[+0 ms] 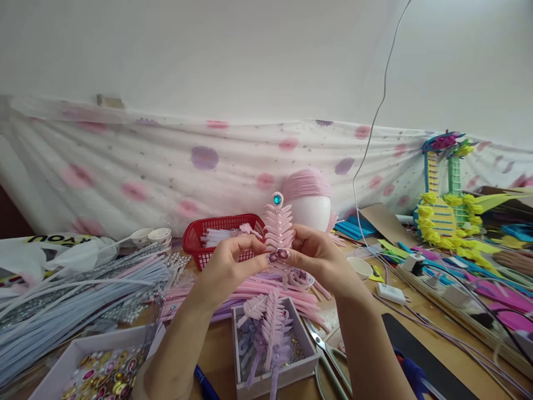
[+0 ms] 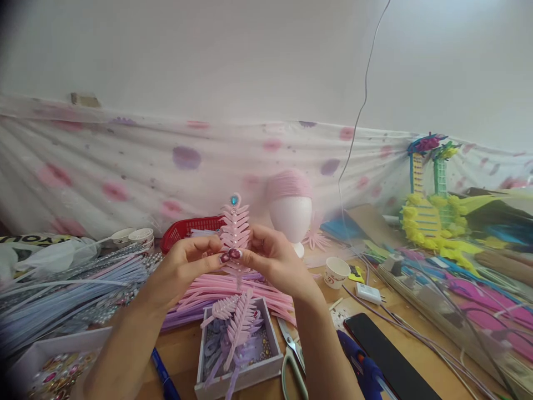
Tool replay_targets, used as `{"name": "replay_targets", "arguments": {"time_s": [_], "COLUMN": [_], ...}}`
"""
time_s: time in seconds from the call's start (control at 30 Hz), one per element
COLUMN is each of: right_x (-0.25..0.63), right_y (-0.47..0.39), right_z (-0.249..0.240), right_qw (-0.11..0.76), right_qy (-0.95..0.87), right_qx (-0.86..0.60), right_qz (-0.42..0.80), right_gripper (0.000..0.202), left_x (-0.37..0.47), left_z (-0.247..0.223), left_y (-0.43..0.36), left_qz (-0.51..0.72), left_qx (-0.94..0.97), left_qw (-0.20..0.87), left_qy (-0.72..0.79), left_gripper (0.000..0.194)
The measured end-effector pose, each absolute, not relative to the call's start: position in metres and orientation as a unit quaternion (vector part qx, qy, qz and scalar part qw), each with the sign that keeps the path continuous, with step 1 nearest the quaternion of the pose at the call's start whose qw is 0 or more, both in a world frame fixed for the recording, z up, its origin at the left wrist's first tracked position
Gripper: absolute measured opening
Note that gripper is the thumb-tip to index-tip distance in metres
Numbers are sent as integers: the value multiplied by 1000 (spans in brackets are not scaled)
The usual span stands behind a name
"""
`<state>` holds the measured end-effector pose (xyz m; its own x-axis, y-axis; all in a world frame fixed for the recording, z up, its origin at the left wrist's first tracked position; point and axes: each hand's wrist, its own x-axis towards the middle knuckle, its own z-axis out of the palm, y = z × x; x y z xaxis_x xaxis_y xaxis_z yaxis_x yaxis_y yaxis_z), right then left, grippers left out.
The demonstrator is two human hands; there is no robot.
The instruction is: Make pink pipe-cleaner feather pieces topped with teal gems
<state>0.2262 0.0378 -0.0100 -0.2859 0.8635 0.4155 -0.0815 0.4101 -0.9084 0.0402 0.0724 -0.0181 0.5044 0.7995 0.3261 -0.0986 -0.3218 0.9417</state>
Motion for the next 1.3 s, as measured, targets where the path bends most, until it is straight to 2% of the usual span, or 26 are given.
{"name": "replay_targets", "arguments": {"time_s": [0.2,0.3,0.4,0.6,0.9,1.1,1.3], "right_x": [231,231,228,219,217,222,227], "right_y": [35,34,36,43,46,43,39], "right_z": [-8,-8,-10,-16,-18,-13,-9], "right_qw": [470,464,479,544,573,568,540], "right_qy": [-691,-703,-701,-666,-647,-638,-652], "right_qx": [-336,-344,-328,-259,-245,-261,-281], "right_qz": [435,416,414,440,440,449,451], "right_gripper": [28,28,25,23,20,22,26], "left_x": [32,32,36,50,64,58,43], "left_z": [-16,-16,-18,-22,-27,-25,-20], "left_y": [75,77,78,75,67,70,72], "left_qz": [365,381,428,481,550,508,451], "left_qx": [724,717,672,527,448,529,695], "left_qw": [524,519,544,660,676,632,474], "left_qy": [262,267,262,237,200,250,297], "left_gripper": [8,9,12,16,14,18,15]}}
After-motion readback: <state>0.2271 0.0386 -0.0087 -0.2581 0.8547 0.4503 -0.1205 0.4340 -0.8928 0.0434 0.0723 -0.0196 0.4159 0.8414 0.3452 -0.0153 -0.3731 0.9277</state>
